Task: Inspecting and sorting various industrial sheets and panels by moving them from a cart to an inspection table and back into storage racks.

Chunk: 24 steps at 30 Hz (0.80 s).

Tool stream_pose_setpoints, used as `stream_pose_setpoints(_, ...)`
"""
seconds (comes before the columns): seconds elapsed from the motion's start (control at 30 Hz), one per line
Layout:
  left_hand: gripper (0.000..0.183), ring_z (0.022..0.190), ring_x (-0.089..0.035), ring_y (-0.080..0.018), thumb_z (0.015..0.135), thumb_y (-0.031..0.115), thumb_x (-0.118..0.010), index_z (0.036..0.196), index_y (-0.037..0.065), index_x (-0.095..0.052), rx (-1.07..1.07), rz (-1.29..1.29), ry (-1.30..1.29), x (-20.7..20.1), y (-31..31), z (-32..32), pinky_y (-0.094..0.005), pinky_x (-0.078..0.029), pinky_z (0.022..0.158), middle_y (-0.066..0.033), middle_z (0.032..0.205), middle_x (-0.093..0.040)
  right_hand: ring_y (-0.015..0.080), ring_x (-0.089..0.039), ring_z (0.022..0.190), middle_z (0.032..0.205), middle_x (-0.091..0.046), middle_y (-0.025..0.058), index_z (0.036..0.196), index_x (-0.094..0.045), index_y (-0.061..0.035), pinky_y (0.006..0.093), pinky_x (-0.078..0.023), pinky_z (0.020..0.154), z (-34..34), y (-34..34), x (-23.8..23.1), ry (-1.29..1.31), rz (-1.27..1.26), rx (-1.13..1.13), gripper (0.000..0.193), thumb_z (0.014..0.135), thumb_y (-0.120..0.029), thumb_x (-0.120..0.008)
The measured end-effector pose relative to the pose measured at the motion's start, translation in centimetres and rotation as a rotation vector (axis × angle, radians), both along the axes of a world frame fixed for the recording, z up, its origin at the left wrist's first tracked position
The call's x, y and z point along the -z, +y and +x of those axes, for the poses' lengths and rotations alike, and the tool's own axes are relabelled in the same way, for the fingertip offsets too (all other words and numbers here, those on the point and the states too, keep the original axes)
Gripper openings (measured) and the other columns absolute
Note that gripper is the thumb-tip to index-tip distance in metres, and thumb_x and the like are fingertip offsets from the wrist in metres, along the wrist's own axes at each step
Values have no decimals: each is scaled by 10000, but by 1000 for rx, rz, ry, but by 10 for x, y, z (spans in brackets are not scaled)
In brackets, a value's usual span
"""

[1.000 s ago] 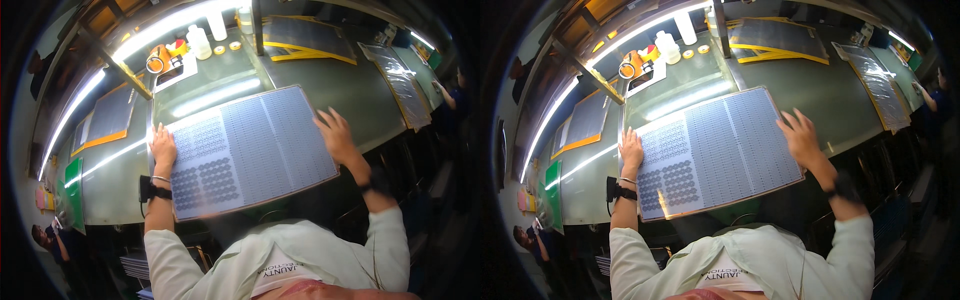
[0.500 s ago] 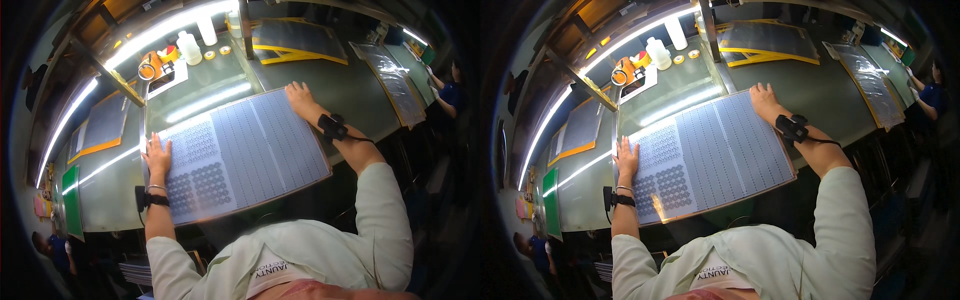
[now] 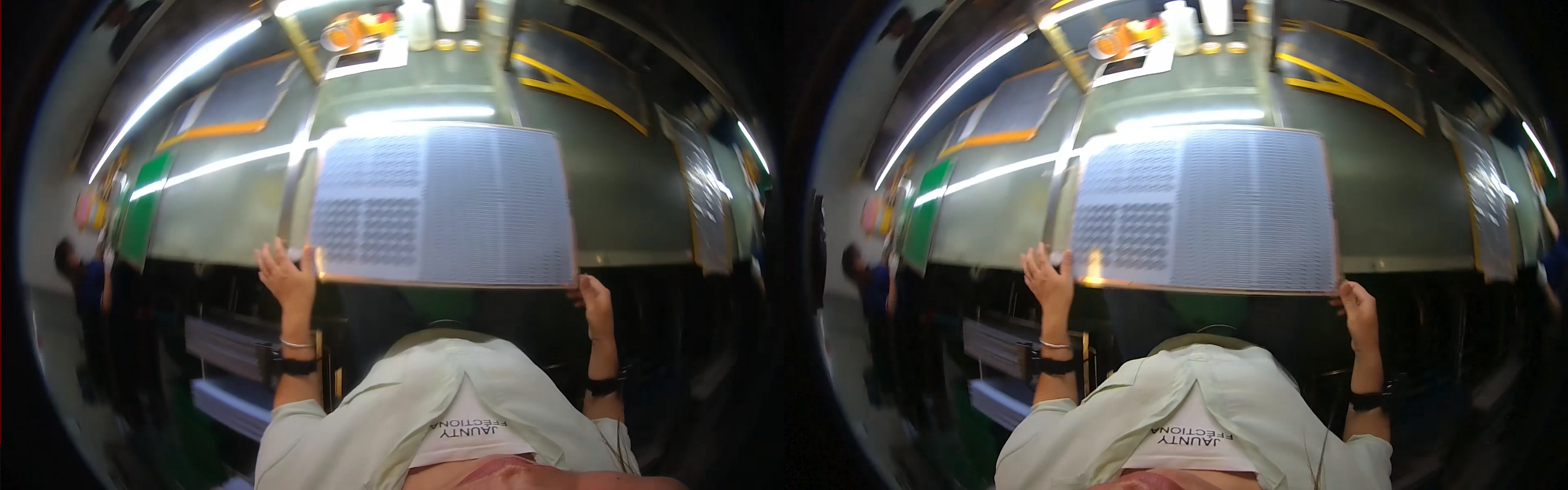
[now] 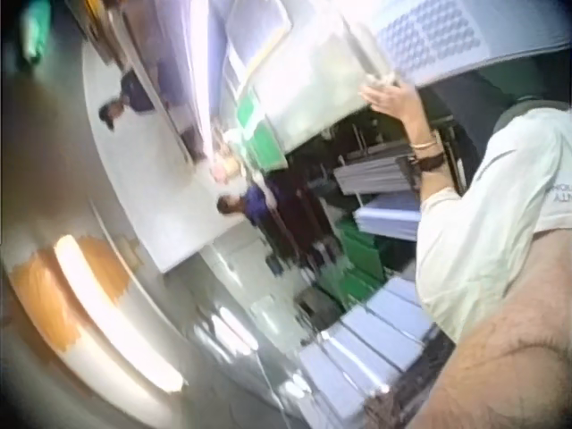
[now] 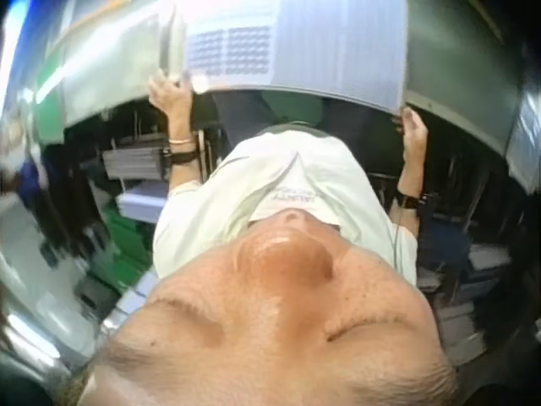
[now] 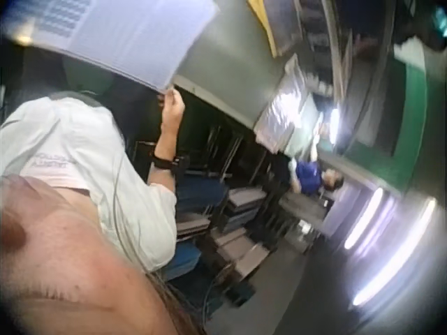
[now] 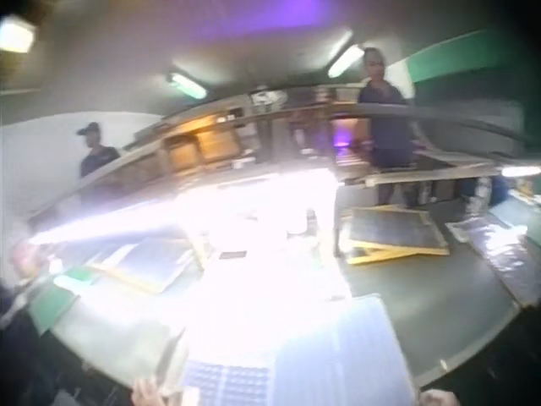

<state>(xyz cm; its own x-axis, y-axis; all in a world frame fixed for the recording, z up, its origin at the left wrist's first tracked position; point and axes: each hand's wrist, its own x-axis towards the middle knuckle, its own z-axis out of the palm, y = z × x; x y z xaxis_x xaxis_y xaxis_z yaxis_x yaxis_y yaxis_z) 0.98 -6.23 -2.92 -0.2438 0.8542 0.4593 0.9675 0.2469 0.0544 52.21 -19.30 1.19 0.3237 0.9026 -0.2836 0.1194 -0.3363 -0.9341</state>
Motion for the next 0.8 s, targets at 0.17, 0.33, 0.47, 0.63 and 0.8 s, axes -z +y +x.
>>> stream_pose_setpoints(0.17,340,595,-592,-180,825,347,-638,798,9,-630,-77,16,-915,12,-34,-6,-294,-434,539,-49,694,-626,167,-603,789,934,-632,88,1018,-569,13,294,-482,721,1,25,23,529,-18,-176,203,902,-147,-525)
stream_pose_setpoints(0.33,215,609,-574,-121,858,235,-605,773,38,-590,25,-51,-1712,8,-31,5,-244,-447,569,-61,710,-624,207,-629,857,977,-634,118,1076,-535,28,331,-525,754,14,30,30,718,-89,-224,284,831,-108,-581)
stream_pose_setpoints(0.47,165,589,-562,-118,864,187,-592,787,43,-582,113,36,-1867,13,-37,-2,-240,-455,559,-42,688,-606,230,-617,894,1035,-610,129,1142,-498,66,342,-508,783,6,29,-13,637,-35,-459,486,739,-148,-664)
stream_pose_setpoints(0.63,230,722,-626,-144,910,245,-530,940,25,-590,315,119,-2048,-30,-49,-7,-284,-524,704,-52,795,-641,238,-533,1058,1152,-559,133,1245,-420,92,366,-390,931,30,5,-47,443,211,-489,598,763,-170,-659)
stream_pose_setpoints(0.8,391,853,-630,-223,926,331,-480,1077,-17,-572,875,422,-2225,-147,-58,12,-317,-517,776,-126,886,-649,227,-462,1146,1249,-492,144,1290,-365,85,370,-364,972,58,36,-30,135,448,-268,562,852,-183,-594)
